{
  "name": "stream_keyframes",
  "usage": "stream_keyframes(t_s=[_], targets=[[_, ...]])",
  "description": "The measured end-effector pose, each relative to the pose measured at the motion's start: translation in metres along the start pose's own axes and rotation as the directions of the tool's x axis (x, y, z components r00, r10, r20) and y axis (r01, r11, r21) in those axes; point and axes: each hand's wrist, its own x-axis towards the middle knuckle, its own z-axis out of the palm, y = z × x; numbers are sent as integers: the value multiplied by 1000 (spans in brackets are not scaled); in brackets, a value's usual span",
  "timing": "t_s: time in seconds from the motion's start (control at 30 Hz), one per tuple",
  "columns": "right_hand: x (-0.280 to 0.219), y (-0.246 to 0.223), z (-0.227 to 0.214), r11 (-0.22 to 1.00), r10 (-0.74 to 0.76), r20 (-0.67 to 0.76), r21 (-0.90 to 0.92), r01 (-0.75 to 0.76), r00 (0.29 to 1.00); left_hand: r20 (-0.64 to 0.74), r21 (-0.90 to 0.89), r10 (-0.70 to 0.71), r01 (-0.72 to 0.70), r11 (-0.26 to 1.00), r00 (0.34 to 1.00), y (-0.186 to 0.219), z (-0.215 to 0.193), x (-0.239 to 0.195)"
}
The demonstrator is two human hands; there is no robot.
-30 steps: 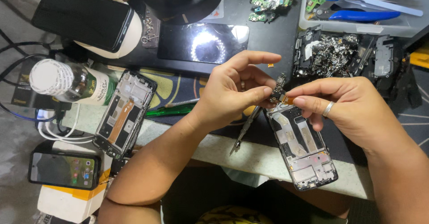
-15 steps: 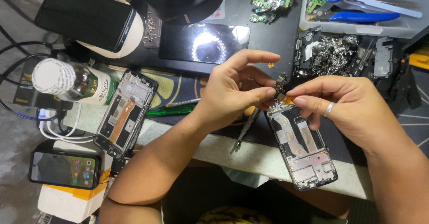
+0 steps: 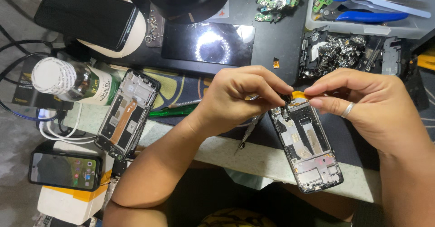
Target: The person disassembles a smartphone using a screwdriver and tweezers, removes internal components including a ribbon cable, and repositions parts within the chassis. The work is performed on a cluttered workbench with tools and spare parts visible.
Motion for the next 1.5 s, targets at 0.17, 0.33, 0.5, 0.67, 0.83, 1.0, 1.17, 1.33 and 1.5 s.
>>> stream_keyframes(t_s=[0.17,0.33,0.5,0.67,0.83,1.0,1.17,1.33,1.5], targets=[[-1,-1,3,1000,5,-22,4,-5,1000,1,12,24,-24,1000,1000,0,2,2],[-1,-2,4,999,-7,-62,-47,4,998,-4,-30,8,-8,1000,1000,4,5,2],[-3,0,6,995,-39,-69,-93,32,997,-69,361,150,-115,925,986,4,11,0],[-6,-3,4,974,-165,-107,-173,145,980,-130,155,130,-109,982,983,0,4,1],[-1,-3,-11,948,-316,-227,-120,296,921,-256,73,113,-97,993,960,-3,-1,-5],[3,-1,-16,923,-258,-400,167,347,879,-296,48,64,-52,997,953,-9,-2,2],[-2,8,-20,928,-316,-514,8,372,798,-374,72,55,-30,997,926,-11,0,24],[-5,29,-26,855,-400,-455,128,503,796,-292,323,167,-67,944,942,-13,7,54],[-2,32,-30,811,-419,-509,163,562,752,-253,587,455,-239,774,854,-17,9,99]])
